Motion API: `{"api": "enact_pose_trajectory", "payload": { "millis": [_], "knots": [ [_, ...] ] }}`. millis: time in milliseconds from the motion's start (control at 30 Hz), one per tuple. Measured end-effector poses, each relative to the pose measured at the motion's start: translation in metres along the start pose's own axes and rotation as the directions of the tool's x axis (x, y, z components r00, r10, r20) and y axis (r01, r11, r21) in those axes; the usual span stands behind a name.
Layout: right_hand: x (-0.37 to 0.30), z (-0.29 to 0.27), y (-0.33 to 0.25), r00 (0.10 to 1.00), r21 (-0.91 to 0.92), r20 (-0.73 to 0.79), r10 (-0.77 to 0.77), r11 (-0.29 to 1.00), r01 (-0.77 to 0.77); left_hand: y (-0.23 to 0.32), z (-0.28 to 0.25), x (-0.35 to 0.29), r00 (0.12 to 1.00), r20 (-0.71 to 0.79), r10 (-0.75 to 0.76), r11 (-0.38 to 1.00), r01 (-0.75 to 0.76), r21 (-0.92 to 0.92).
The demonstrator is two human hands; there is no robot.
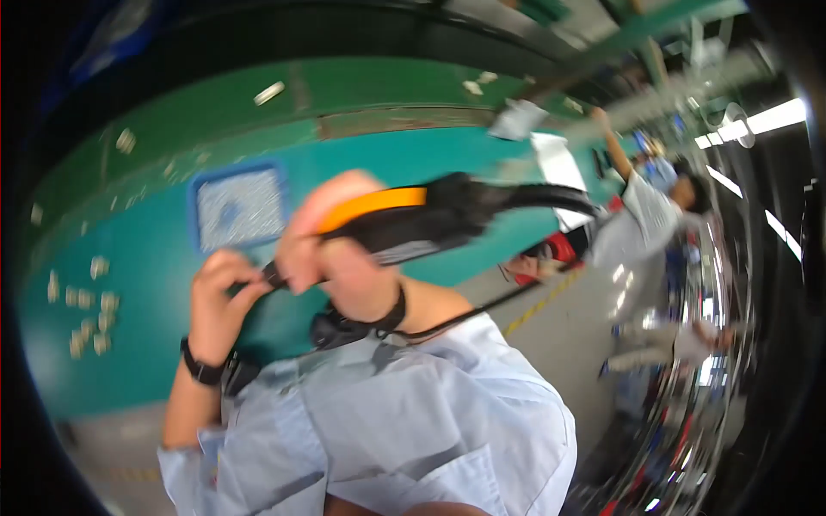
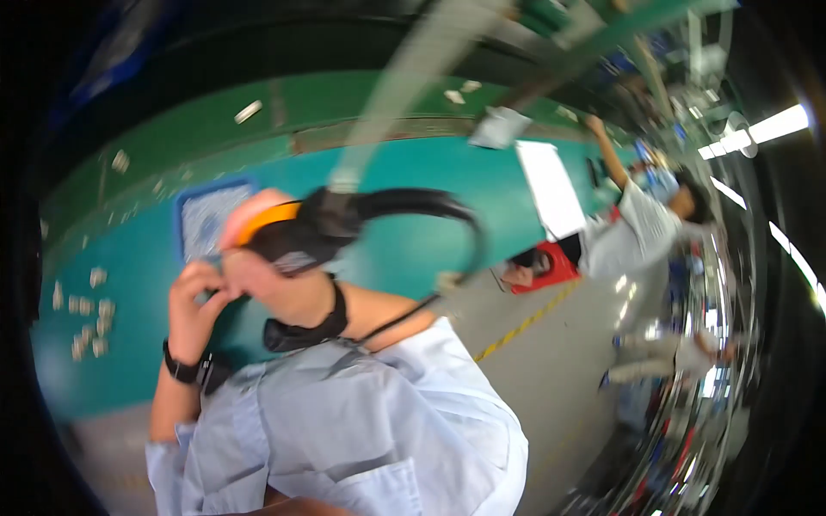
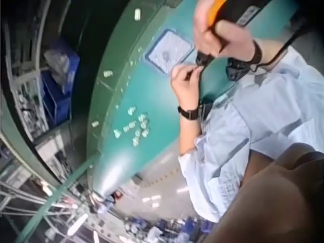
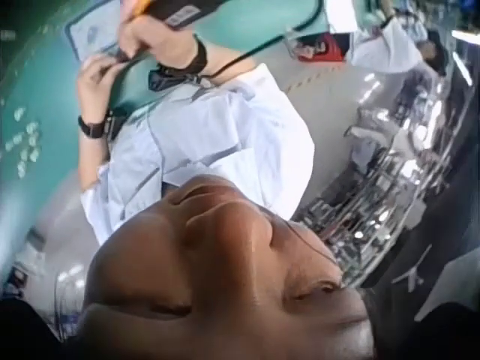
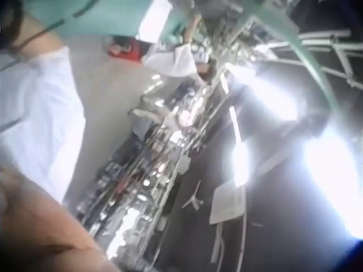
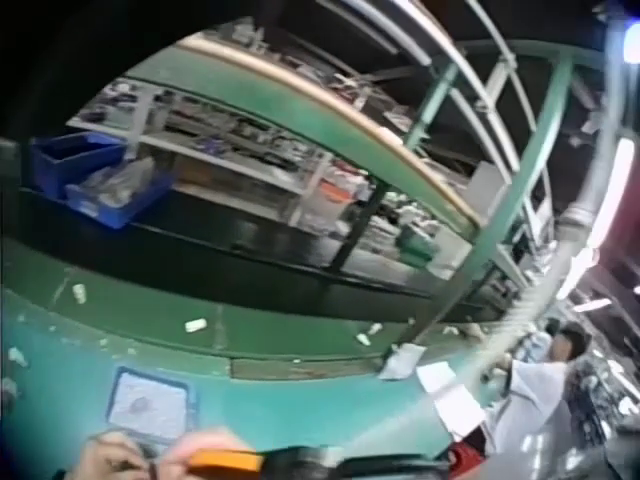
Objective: The person picks up a screw from a tray, places it into a small white component, and drives it in using a power screwdriver before setting it aside. They then pick up a metal piece and a plastic cap, fitting them together by hand.
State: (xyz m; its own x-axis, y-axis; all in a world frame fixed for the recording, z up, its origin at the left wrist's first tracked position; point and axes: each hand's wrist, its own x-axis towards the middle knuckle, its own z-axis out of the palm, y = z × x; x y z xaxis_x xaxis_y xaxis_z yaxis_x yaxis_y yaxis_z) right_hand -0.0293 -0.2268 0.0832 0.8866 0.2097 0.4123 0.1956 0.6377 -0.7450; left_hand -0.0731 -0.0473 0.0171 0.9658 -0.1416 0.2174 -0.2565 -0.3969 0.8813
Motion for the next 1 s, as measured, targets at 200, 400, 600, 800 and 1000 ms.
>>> {"api": "enact_pose_trajectory", "payload": {
  "millis": [200,400,600,800,1000],
  "knots": [
    [0.006,-0.008,-0.007,0.994,-0.084,0.104,-0.045,0.995,0.054,0.002,0.009,0.004,0.997,-0.019,-0.073,0.996,0.071,-0.056],
    [0.010,-0.005,-0.006,0.986,-0.116,0.159,-0.050,0.991,0.069,0.000,0.007,0.009,0.998,-0.043,-0.043,0.999,0.042,-0.011],
    [0.003,-0.003,-0.005,0.988,-0.117,0.151,0.007,0.993,0.011,0.002,0.003,0.004,0.999,-0.024,0.037,0.996,-0.035,0.079],
    [0.004,0.000,-0.010,0.986,-0.154,0.166,-0.003,0.988,0.029,-0.003,0.002,0.000,1.000,0.003,-0.003,1.000,0.003,0.014],
    [0.006,-0.007,0.001,0.954,-0.125,0.296,-0.054,0.988,0.094,-0.016,0.012,-0.006,0.998,-0.058,0.024,0.999,-0.022,0.027]
  ]
}}
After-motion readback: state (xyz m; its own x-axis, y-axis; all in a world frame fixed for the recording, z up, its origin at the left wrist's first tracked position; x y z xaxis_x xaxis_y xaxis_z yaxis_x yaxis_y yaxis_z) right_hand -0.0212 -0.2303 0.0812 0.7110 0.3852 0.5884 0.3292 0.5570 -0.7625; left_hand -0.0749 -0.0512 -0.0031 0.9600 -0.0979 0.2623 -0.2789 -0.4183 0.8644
